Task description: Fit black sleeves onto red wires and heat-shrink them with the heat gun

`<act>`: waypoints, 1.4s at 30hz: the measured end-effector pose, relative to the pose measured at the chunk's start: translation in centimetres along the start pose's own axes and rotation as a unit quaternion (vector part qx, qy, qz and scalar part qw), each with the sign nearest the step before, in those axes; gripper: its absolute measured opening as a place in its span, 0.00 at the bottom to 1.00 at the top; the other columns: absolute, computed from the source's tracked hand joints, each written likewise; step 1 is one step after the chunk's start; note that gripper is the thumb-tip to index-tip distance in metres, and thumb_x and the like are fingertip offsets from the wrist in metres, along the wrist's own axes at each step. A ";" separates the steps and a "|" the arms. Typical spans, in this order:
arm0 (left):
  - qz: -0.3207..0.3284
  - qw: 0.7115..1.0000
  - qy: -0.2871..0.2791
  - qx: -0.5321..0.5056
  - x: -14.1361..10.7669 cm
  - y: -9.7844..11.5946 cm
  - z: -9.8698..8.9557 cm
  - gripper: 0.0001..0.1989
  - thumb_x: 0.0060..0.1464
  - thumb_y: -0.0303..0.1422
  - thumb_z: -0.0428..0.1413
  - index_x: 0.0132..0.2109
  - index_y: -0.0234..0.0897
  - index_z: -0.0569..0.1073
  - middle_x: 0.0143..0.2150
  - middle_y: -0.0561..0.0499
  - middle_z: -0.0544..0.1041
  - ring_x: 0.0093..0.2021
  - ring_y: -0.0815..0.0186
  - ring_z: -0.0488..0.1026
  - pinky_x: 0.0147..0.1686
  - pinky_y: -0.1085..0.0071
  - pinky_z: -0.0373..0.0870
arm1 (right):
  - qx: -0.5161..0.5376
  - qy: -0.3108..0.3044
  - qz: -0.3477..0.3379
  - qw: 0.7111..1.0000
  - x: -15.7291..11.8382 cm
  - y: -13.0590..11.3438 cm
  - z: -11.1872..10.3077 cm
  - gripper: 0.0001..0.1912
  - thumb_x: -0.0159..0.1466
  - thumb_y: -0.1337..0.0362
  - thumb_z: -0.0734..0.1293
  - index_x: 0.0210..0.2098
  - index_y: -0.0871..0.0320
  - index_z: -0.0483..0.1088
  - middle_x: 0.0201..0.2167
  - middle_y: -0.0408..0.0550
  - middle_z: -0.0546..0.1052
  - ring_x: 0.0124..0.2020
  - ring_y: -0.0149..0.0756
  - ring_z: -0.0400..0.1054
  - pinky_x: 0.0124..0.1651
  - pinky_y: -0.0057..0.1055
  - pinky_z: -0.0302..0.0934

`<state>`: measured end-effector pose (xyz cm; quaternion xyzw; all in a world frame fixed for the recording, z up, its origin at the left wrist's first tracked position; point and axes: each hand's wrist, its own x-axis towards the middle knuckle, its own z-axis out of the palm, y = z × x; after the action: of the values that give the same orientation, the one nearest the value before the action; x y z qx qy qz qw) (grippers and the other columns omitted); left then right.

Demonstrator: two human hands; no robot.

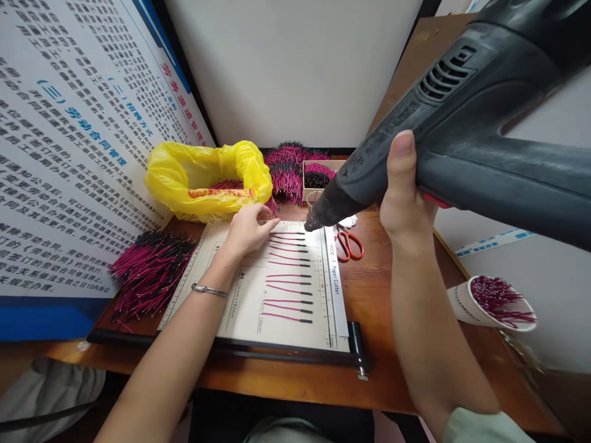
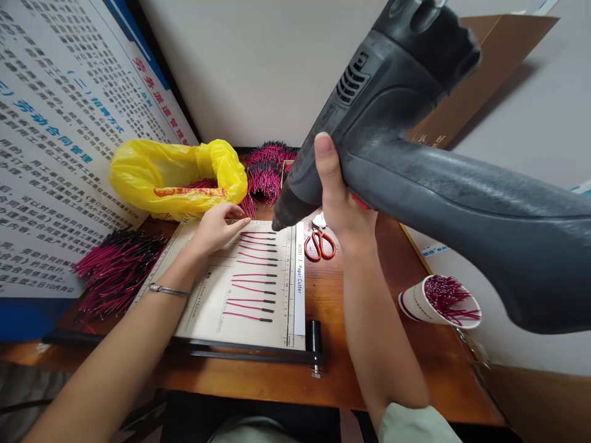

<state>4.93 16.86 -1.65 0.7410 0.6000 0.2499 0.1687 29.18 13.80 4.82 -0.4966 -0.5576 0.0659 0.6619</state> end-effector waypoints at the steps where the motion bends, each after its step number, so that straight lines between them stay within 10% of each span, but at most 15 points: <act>1: 0.009 1.000 -0.007 -0.015 0.0 -0.2 0.1 0.12 0.56 0.40 0.59 0.43 0.38 0.77 0.47 0.44 0.82 0.50 0.56 0.77 0.54 0.60 0.72 | -0.005 -0.005 -0.002 1.000 0.0 0.0 0.0 0.35 0.63 0.34 0.59 0.55 0.54 0.68 0.61 0.46 0.67 0.76 0.46 0.40 0.76 0.51 0.18; 8: 0.005 0.996 -0.054 -0.067 -0.3 -1.4 0.6 0.26 0.56 0.41 0.57 0.59 0.35 0.74 0.61 0.42 0.77 0.61 0.54 0.73 0.63 0.58 0.66 | -0.004 -0.020 -0.004 1.000 -0.1 -0.2 0.2 0.36 0.59 0.29 0.59 0.46 0.52 0.73 0.57 0.42 0.70 0.76 0.44 0.41 0.75 0.50 0.16; 42: 0.017 0.992 -0.054 -0.117 -0.4 -1.6 0.9 0.22 0.53 0.38 0.59 0.54 0.37 0.75 0.55 0.45 0.80 0.56 0.57 0.76 0.60 0.60 0.69 | -0.022 -0.013 0.000 1.000 -0.7 -1.3 0.2 0.49 0.52 0.23 0.59 0.56 0.54 0.72 0.64 0.45 0.68 0.74 0.47 0.49 0.78 0.53 0.24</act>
<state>4.06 16.86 -3.35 0.7384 0.5441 0.2813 0.2821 28.17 12.86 5.27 -0.5100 -0.5674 0.0599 0.6436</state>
